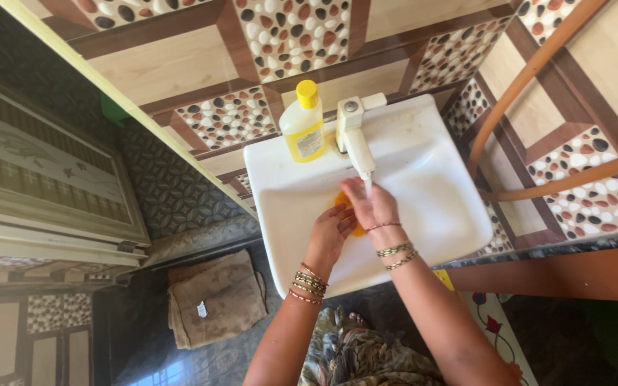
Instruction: The person cleans a white bathroom sink using a yellow sponge and liquid soap. They scrub the basin and faucet area, rinse the sponge under running water, and continue wiping the sink surface.
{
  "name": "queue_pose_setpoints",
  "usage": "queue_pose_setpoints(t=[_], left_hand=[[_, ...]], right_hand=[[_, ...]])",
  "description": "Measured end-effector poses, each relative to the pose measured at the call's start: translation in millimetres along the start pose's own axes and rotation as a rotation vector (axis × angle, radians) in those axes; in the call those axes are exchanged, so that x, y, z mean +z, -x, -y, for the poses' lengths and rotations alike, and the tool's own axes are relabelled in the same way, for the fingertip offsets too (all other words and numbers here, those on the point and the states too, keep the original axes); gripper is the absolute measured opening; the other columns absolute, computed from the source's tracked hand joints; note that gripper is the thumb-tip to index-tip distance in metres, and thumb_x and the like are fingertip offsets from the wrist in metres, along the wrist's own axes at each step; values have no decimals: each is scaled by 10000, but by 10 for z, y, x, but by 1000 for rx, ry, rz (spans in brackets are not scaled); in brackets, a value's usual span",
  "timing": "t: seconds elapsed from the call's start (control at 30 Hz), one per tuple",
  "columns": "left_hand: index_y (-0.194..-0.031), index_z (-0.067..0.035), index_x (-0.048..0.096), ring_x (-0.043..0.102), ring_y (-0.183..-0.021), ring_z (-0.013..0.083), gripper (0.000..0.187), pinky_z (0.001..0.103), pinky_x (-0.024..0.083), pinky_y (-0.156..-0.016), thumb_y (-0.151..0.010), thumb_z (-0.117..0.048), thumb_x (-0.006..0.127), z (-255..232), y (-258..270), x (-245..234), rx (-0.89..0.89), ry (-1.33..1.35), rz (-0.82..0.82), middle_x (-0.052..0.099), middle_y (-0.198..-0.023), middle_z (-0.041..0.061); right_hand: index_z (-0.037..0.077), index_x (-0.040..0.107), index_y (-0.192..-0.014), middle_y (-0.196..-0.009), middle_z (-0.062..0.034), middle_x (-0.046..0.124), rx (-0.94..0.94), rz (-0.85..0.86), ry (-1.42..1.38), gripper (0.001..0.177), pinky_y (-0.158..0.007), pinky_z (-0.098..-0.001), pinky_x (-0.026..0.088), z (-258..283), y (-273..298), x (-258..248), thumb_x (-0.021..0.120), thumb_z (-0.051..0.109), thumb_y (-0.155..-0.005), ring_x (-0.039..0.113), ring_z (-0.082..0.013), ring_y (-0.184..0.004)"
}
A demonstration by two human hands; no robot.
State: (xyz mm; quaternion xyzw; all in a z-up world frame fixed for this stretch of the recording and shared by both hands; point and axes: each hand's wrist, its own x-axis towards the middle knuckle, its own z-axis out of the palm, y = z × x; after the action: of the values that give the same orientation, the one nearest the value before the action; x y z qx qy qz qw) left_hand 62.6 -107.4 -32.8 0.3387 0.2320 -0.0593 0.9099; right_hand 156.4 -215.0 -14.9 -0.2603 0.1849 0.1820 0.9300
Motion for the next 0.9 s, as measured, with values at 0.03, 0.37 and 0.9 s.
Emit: queue_pose_setpoints(t=[0.03, 0.37, 0.9], left_hand=[[-1351, 101, 455, 623, -1187, 356, 384, 450, 524, -1037, -994, -24, 389, 4, -13, 26, 11, 15, 5, 615, -1267, 256], [-1181, 68, 572, 729, -991, 299, 229, 393, 605, -938, -975, -25, 534, 71, -359, 578, 111, -164, 195, 691, -1079, 184], [-1134, -24, 619, 627, -872, 220, 190, 354, 530, -769, -996, -143, 563, -38, -20, 139, 300, -331, -199, 668, -1004, 90]], right_hand=[[-156, 506, -1172, -1138, -225, 590, -29, -9, -53, 224, -1036, -456, 576, 14, -40, -33, 471, 12, -1030, 610, -345, -1113], [-69, 609, -1046, -982, -104, 648, -488, -203, -52, 89, -1020, -346, 603, 1076, -322, -811, 608, 15, -1014, 666, -206, -944], [16, 602, -956, -810, -117, 666, 368, 201, 272, 151, -526, -284, 484, 59, -613, -669, 540, 146, -1005, 647, -201, -682]])
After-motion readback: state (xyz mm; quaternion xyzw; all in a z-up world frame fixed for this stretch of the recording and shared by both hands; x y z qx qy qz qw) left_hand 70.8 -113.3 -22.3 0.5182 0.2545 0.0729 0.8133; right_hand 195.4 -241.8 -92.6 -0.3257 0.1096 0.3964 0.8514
